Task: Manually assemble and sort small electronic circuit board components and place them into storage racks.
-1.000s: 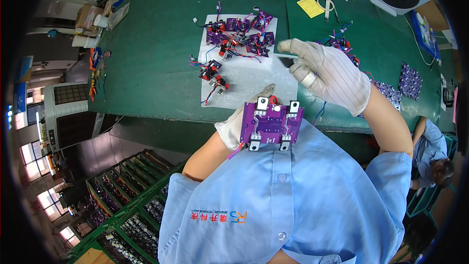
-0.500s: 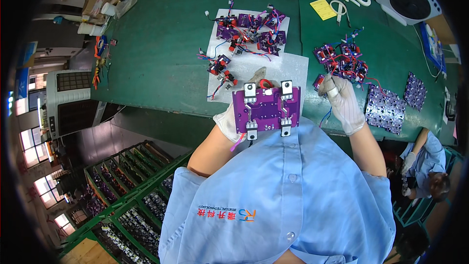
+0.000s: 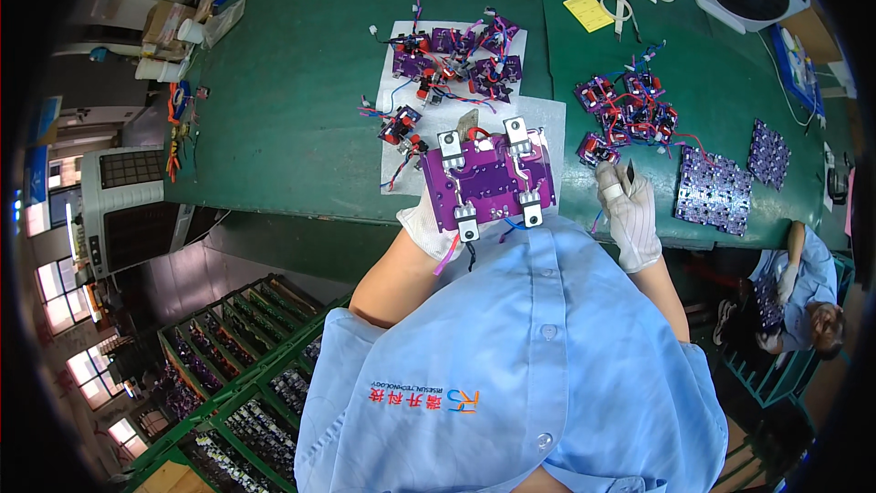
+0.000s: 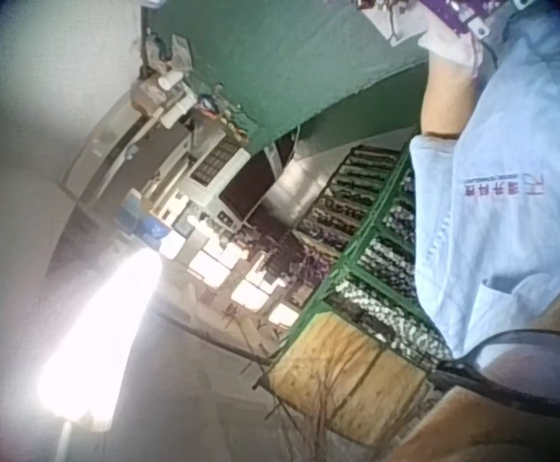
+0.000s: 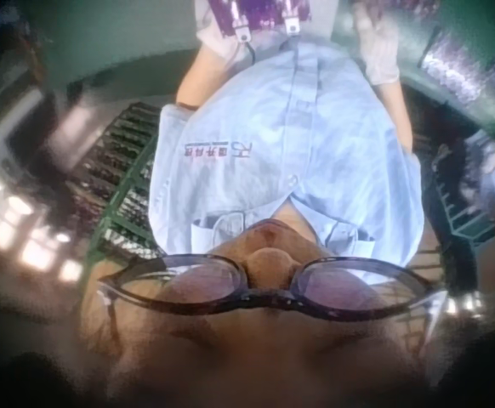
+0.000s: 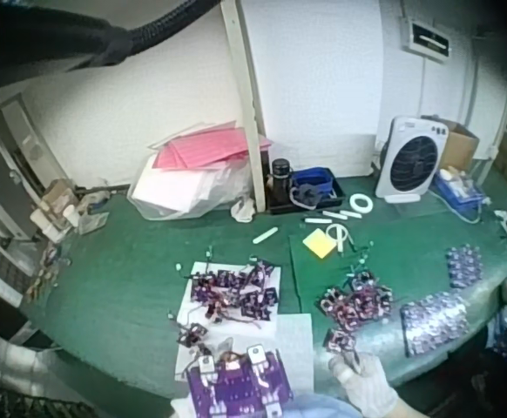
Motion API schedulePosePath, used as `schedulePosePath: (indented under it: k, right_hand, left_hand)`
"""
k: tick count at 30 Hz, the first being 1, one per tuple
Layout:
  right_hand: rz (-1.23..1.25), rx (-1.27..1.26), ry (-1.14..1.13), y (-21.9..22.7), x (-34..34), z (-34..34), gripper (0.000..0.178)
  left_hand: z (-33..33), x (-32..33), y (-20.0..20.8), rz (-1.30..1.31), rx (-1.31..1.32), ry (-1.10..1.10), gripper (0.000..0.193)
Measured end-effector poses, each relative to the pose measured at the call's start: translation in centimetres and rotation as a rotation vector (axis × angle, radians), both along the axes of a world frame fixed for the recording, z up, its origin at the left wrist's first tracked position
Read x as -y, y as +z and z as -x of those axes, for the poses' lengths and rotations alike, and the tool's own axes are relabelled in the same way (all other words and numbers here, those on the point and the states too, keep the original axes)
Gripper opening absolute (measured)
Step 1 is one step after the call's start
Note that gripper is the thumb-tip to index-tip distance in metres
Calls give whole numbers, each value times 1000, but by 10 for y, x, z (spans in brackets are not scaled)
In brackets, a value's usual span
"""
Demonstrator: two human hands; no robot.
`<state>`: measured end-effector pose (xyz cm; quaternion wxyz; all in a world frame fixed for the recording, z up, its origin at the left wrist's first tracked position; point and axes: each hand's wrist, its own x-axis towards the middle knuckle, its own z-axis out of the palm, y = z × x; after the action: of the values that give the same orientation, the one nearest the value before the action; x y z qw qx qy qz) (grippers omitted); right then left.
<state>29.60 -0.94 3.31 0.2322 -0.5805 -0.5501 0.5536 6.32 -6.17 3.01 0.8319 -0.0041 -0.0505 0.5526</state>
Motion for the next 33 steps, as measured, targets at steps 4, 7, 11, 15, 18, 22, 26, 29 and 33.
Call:
schedulePosePath:
  k: [4,7,11,15,18,22,26,29,33]
  right_hand:
    - [-292,69,160,19,13,4,26]
    - [-264,-227,390,44,26,2,28]
    - [-400,-191,438,65,36,29,28]
    - [-294,-266,420,80,43,46,29]
    - [-372,-304,432,81,47,52,29]
    - [-462,-340,417,75,54,56,31]
    - [-456,-335,408,77,59,60,31]
    - [-428,-334,398,74,62,62,30]
    - [-416,-378,337,67,65,65,31]
  left_hand:
    - [0,-1,-4,-60,-36,21,54]
    - [-4,9,5,-15,60,36,56]
    - [-1,10,36,-62,-624,292,46]
    - [13,46,-59,-187,-1285,194,40]
    - [17,62,-49,-176,-1332,210,39]
    - [8,62,-46,-151,-1392,256,38]
    - [1,55,-43,-123,-1442,316,37]
    - [-8,50,-42,-103,-1474,365,36]
    - [-3,54,-34,-68,-1512,436,35]
